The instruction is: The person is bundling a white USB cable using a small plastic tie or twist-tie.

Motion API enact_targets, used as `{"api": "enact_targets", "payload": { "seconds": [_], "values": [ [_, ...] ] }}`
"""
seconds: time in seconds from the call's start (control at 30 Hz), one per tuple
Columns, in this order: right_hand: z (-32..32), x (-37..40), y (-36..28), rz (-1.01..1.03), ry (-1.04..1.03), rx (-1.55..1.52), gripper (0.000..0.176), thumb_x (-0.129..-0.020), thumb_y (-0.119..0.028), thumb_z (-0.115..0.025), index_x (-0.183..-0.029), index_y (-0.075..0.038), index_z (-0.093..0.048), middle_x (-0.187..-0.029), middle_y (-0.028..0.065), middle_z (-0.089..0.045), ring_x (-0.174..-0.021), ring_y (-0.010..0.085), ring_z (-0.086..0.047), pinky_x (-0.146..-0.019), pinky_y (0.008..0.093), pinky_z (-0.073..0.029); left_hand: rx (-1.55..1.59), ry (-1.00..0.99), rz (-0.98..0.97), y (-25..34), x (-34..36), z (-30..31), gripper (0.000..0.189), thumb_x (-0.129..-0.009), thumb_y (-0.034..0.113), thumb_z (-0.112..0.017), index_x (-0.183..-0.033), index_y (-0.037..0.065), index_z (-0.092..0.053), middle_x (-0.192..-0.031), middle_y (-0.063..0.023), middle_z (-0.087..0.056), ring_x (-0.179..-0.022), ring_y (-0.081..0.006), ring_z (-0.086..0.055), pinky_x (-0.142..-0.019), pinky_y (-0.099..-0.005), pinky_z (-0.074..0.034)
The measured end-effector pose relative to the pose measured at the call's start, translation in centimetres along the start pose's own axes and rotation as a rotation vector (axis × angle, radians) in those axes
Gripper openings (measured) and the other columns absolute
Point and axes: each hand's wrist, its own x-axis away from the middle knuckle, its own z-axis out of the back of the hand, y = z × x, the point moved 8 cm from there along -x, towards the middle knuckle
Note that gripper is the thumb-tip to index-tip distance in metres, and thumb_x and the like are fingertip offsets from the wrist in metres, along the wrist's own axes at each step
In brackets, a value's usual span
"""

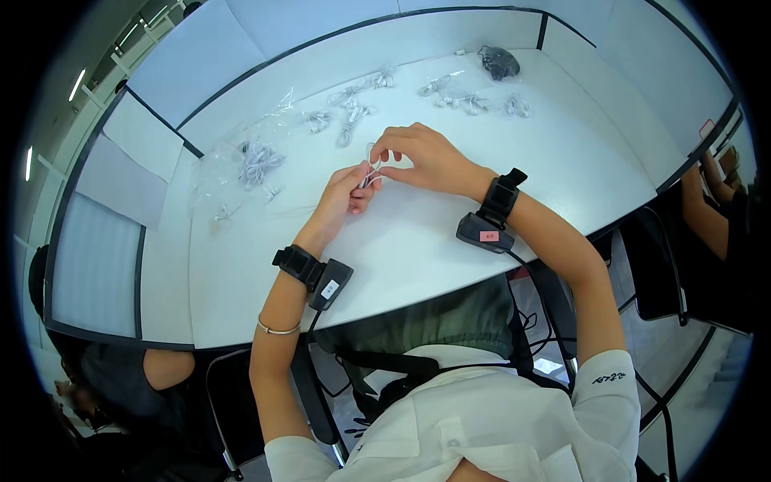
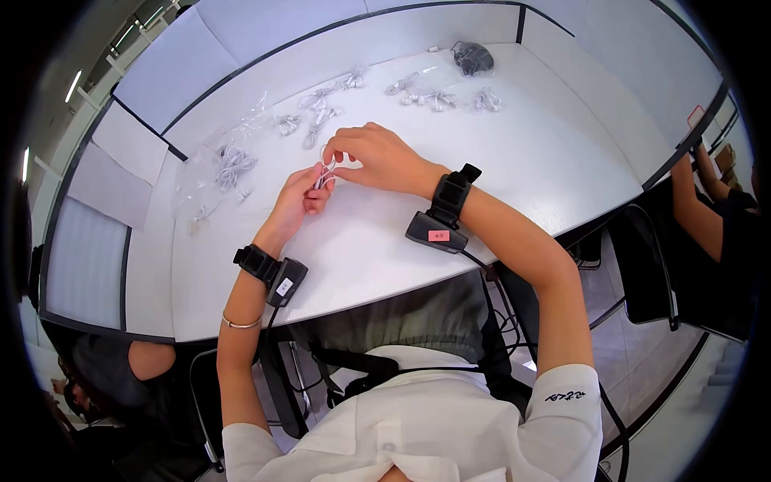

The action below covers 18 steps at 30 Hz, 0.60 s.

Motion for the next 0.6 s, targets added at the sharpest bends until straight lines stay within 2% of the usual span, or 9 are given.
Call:
{"api": "enact_targets", "payload": {
  "seconds": [0.1, 0.3, 0.4, 0.6],
  "values": [
    [0.5, 0.0, -0.3, 0.015, 0.025, 0.020, 0.012, -0.080, -0.016, -0.064, -0.090, -0.013, -0.059, -0.090, -0.0017, -0.058, -0.082, 0.0154, -0.055, -0.079, 0.0298, -0.039, 0.014, -0.062, -0.003, -0.1, 0.0, -0.2, 0.037, -0.097, 0.035, -0.037, -0.078, 0.006, -0.050, -0.057, 0.0078, -0.028, -0.046, -0.0034, -0.024, -0.044, -0.0198, -0.020],
    [1.1, 0.1, -1.2, 0.198, 0.133, 0.180, 0.009, -0.082, -0.017, -0.061, -0.087, -0.012, -0.056, -0.088, -0.0006, -0.056, -0.086, 0.0186, -0.054, -0.084, 0.0332, -0.038, 0.033, -0.068, 0.014, 0.0, 0.1, -0.3, 0.038, -0.096, 0.036, -0.037, -0.076, 0.006, -0.049, -0.058, 0.0076, -0.027, -0.046, -0.0034, -0.023, -0.043, -0.0195, -0.019],
    [1.1, -0.1, -1.4, 0.195, 0.100, 0.160, 0.009, -0.082, -0.018, -0.061, -0.088, -0.011, -0.056, -0.085, -0.0002, -0.057, -0.085, 0.0193, -0.053, -0.085, 0.0329, -0.038, 0.024, -0.025, 0.039, 0.2, 0.3, -0.3, 0.038, -0.096, 0.037, -0.037, -0.073, 0.008, -0.046, -0.058, 0.0076, -0.026, -0.046, -0.0033, -0.022, -0.043, -0.0196, -0.018],
    [1.4, -0.3, -0.9, 0.030, 0.067, -0.009, 0.011, -0.083, -0.018, -0.060, -0.092, -0.011, -0.058, -0.084, 0.0010, -0.058, -0.082, 0.0189, -0.054, -0.085, 0.0327, -0.038, 0.008, -0.161, -0.006, 0.1, 0.1, -0.8, 0.040, -0.096, 0.040, -0.038, -0.067, 0.012, -0.041, -0.057, 0.0073, -0.028, -0.046, -0.0031, -0.020, -0.042, -0.0201, -0.017]
  ]
}}
